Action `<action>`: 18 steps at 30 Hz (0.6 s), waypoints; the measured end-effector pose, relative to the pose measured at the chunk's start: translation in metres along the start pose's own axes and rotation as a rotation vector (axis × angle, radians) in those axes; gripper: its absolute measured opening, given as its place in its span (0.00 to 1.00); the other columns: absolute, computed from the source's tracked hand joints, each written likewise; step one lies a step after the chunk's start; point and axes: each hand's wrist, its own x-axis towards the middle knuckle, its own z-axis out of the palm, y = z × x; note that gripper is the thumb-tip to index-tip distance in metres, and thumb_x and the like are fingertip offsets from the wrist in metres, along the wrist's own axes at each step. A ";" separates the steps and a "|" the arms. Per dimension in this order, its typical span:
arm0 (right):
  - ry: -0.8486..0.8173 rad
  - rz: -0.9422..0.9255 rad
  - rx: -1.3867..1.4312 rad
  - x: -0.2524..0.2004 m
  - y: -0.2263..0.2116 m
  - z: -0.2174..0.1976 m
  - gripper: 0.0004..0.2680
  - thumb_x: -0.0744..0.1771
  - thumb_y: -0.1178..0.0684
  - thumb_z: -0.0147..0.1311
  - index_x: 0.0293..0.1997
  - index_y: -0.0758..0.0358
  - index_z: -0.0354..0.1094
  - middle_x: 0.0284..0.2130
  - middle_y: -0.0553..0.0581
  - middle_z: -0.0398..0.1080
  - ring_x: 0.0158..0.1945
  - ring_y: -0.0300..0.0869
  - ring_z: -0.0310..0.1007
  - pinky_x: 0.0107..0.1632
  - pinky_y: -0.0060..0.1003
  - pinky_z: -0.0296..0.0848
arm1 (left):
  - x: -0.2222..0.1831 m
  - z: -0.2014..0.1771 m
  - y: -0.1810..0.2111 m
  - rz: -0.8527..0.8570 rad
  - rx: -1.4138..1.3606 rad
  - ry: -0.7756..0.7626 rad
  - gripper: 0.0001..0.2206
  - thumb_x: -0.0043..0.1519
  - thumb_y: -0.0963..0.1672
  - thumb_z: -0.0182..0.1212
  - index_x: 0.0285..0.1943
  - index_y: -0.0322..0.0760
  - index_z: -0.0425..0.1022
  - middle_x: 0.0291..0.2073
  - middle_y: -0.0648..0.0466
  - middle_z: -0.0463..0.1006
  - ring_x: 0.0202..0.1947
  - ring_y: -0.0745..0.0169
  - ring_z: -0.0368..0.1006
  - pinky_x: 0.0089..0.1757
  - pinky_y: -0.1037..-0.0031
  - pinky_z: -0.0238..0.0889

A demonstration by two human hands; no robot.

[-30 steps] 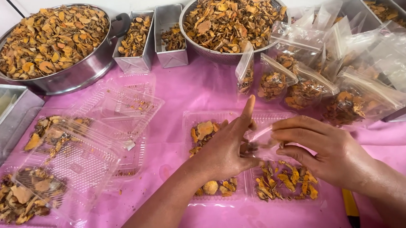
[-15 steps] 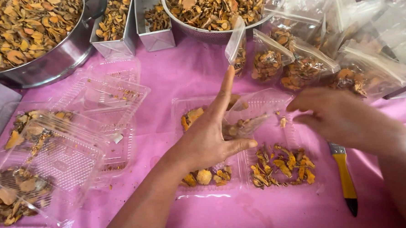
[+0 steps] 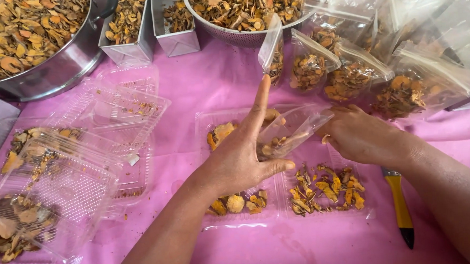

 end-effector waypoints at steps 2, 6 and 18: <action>0.016 -0.027 0.020 0.001 0.006 0.005 0.18 0.63 0.61 0.44 0.50 0.42 0.77 0.53 0.50 0.75 0.58 0.49 0.72 0.64 0.53 0.63 | 0.000 0.001 0.000 0.006 0.007 -0.009 0.60 0.54 0.46 0.75 0.77 0.64 0.15 0.68 0.47 0.72 0.63 0.49 0.73 0.47 0.64 0.71; 0.104 -0.085 0.152 -0.004 0.003 -0.009 0.06 0.62 0.62 0.46 0.26 0.57 0.69 0.31 0.49 0.75 0.36 0.45 0.74 0.46 0.47 0.67 | 0.000 0.001 0.000 0.021 0.029 -0.021 0.61 0.54 0.46 0.75 0.78 0.60 0.14 0.64 0.50 0.74 0.56 0.53 0.77 0.44 0.67 0.71; 1.007 -0.370 0.286 -0.066 -0.077 -0.062 0.03 0.66 0.70 0.58 0.41 0.75 0.74 0.39 0.65 0.75 0.42 0.47 0.76 0.50 0.36 0.76 | 0.003 0.011 -0.010 0.097 -0.048 -0.101 0.61 0.55 0.44 0.74 0.77 0.60 0.11 0.64 0.31 0.69 0.71 0.43 0.64 0.52 0.62 0.71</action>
